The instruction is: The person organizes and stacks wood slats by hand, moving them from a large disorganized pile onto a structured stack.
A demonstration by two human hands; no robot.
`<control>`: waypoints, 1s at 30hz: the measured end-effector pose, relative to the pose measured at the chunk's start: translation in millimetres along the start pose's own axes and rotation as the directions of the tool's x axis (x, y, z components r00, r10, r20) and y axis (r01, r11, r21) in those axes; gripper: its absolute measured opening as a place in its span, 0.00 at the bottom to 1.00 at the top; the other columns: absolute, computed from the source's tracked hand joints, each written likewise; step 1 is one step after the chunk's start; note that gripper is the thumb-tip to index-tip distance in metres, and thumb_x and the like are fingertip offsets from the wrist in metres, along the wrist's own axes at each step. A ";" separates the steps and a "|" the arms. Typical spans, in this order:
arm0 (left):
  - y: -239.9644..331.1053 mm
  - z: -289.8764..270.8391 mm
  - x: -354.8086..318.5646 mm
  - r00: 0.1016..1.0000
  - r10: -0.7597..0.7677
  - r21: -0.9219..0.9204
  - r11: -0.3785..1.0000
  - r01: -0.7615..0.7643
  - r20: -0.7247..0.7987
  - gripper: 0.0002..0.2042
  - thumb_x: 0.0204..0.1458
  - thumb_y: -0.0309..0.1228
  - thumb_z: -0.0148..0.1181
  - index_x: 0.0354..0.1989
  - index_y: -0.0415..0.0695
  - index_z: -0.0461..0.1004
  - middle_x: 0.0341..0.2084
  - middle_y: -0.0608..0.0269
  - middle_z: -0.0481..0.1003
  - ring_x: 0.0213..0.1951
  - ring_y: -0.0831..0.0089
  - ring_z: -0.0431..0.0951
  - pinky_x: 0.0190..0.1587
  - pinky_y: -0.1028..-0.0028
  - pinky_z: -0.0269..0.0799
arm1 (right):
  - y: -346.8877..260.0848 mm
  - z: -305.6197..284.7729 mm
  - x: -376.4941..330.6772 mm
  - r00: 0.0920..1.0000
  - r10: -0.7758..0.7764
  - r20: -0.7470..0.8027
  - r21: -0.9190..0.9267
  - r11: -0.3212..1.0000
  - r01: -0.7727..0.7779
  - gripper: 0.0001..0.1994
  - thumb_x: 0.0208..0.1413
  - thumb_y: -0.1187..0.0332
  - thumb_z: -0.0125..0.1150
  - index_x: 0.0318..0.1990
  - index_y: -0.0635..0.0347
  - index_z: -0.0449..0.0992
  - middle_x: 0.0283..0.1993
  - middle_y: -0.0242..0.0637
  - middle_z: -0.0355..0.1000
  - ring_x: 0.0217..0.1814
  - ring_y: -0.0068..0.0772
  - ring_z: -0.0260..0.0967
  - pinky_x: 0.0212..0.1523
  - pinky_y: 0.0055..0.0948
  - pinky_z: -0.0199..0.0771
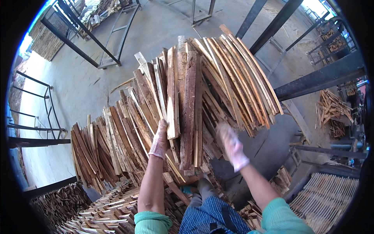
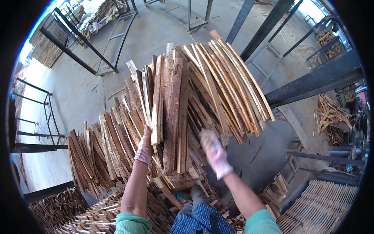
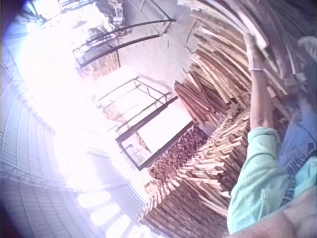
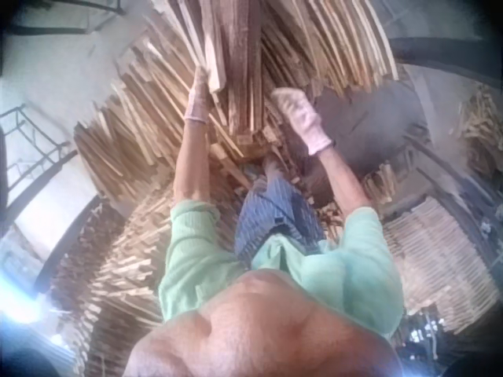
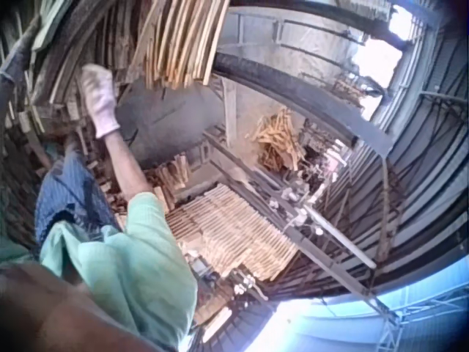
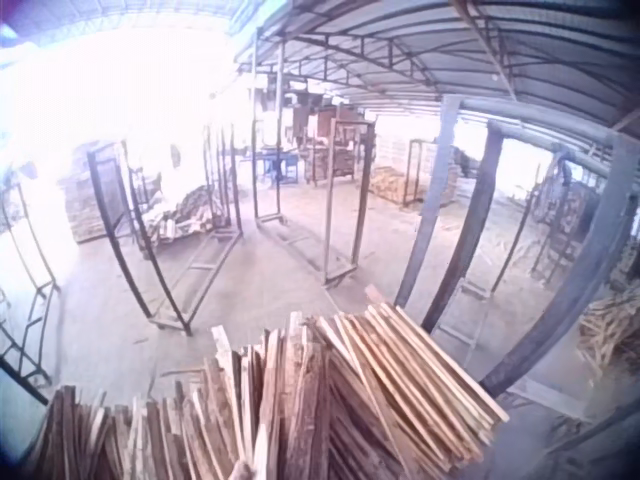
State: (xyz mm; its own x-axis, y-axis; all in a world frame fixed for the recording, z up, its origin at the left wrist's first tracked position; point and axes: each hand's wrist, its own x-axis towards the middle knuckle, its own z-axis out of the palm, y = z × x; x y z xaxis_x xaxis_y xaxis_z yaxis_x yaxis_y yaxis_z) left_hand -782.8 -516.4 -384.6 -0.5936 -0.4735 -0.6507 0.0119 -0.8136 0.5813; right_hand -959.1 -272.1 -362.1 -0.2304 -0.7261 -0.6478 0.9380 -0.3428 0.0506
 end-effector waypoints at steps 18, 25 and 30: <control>-98.5 -14.2 -209.7 0.974 -0.228 -0.149 0.962 0.227 0.012 0.63 0.49 0.45 0.75 0.77 0.45 0.23 0.60 0.51 0.72 0.63 0.63 0.70 0.71 0.66 0.57 | 66.1 67.6 -128.9 0.993 0.005 0.116 -0.933 0.344 0.107 0.49 0.59 0.40 0.62 0.77 0.61 0.48 0.76 0.42 0.53 0.78 0.33 0.50 0.75 0.35 0.55; -78.4 19.9 -183.2 0.999 0.007 0.048 0.999 -0.004 -0.053 0.45 0.48 0.43 0.76 0.67 0.40 0.52 0.53 0.50 0.72 0.52 0.63 0.75 0.55 0.64 0.75 | 76.3 39.0 -59.8 0.950 -0.251 -0.185 -0.916 0.395 -0.074 0.38 0.45 0.35 0.72 0.53 0.58 0.77 0.44 0.34 0.75 0.42 0.29 0.73 0.44 0.34 0.76; -59.4 28.8 -263.6 0.995 0.038 0.096 0.995 -0.030 -0.088 0.44 0.50 0.42 0.73 0.68 0.38 0.51 0.51 0.50 0.73 0.51 0.66 0.76 0.55 0.67 0.74 | 86.3 12.4 -90.3 0.910 -0.395 0.125 -0.964 0.169 0.206 0.26 0.56 0.43 0.67 0.47 0.56 0.78 0.42 0.31 0.74 0.43 0.25 0.72 0.46 0.29 0.74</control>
State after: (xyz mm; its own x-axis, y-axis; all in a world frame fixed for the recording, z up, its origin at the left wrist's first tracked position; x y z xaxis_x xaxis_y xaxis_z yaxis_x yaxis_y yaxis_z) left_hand -650.1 -333.6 -233.5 -0.5193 -0.5323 -0.6686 -0.0479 -0.7630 0.6447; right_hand -860.6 -243.5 -289.8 -0.6123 -0.6001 -0.5147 0.3606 0.3673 -0.8573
